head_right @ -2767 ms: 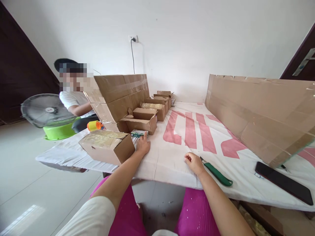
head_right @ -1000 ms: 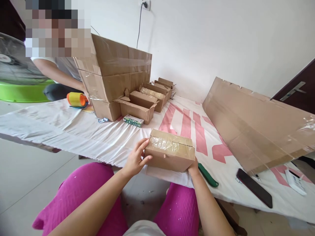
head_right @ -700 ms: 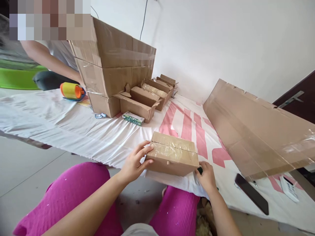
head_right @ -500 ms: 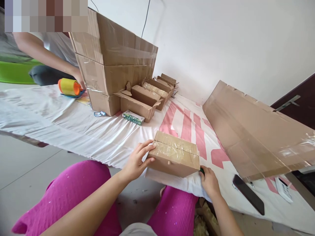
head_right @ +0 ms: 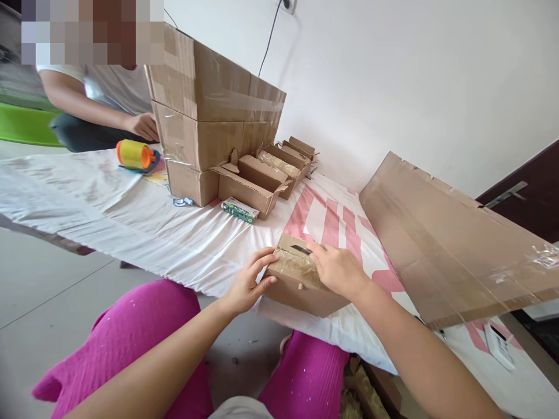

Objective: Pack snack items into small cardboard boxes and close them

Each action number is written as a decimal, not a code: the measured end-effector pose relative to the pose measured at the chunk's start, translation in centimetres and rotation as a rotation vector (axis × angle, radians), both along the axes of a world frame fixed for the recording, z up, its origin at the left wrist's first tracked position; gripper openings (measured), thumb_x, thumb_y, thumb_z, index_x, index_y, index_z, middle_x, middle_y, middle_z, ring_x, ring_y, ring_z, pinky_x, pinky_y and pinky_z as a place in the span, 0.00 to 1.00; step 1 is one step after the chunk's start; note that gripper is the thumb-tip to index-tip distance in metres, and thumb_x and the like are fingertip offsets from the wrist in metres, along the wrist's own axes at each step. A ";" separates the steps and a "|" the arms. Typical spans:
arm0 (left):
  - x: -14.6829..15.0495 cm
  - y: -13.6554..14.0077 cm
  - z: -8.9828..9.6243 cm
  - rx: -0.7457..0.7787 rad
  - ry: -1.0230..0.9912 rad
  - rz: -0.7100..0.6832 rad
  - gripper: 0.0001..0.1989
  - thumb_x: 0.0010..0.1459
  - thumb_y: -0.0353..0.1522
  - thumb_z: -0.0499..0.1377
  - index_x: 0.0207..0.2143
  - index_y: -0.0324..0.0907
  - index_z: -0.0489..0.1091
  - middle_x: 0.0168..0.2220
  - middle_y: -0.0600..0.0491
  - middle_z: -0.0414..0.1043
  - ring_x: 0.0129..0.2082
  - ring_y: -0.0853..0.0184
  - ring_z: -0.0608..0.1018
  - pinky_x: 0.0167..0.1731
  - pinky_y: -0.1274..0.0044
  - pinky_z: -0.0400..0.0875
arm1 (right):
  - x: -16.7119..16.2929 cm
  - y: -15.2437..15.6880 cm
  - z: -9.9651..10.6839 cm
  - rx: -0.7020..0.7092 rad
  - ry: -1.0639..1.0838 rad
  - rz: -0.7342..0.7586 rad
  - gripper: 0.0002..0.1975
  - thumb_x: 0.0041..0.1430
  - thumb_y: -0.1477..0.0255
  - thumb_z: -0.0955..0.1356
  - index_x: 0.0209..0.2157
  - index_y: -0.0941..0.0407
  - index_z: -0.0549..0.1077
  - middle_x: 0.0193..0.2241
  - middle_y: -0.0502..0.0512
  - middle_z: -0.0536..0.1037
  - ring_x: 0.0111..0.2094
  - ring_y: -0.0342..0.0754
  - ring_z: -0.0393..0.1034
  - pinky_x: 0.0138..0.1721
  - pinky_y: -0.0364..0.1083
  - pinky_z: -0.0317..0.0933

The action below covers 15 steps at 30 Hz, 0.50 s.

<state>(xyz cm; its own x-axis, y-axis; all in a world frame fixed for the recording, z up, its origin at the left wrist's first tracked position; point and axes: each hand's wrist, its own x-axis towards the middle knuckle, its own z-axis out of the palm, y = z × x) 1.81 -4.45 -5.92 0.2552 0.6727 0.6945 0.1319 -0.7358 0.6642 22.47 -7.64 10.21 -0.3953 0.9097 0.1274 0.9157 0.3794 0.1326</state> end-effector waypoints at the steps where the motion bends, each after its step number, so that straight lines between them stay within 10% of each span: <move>1: 0.0 0.0 -0.1 0.005 -0.001 0.002 0.18 0.64 0.37 0.54 0.55 0.45 0.62 0.58 0.42 0.60 0.60 0.57 0.66 0.57 0.64 0.65 | -1.2 0.5 0.2 -0.043 -0.069 -0.005 0.18 0.68 0.68 0.55 0.53 0.53 0.67 0.44 0.55 0.78 0.38 0.49 0.74 0.38 0.46 0.63; 7: 0.0 0.1 -0.4 0.024 0.021 0.007 0.19 0.64 0.37 0.53 0.56 0.46 0.61 0.59 0.43 0.59 0.61 0.57 0.65 0.58 0.64 0.65 | -3.3 1.3 0.9 -0.143 -0.319 -0.041 0.18 0.68 0.69 0.54 0.53 0.52 0.67 0.41 0.57 0.77 0.36 0.48 0.73 0.35 0.44 0.58; 15: 0.0 0.1 -0.4 0.017 0.036 0.029 0.18 0.65 0.37 0.52 0.56 0.46 0.59 0.58 0.43 0.58 0.60 0.57 0.66 0.57 0.63 0.65 | 2.2 -1.1 1.9 -0.232 -0.520 -0.122 0.14 0.66 0.71 0.57 0.43 0.54 0.71 0.34 0.58 0.79 0.32 0.51 0.74 0.29 0.45 0.54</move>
<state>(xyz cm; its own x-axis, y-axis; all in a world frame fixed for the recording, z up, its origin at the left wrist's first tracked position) 1.80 -4.37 -6.28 0.2612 0.6680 0.6968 0.1768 -0.7428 0.6458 24.62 -8.72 12.12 -0.2426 0.9336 -0.2636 0.7913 0.3477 0.5029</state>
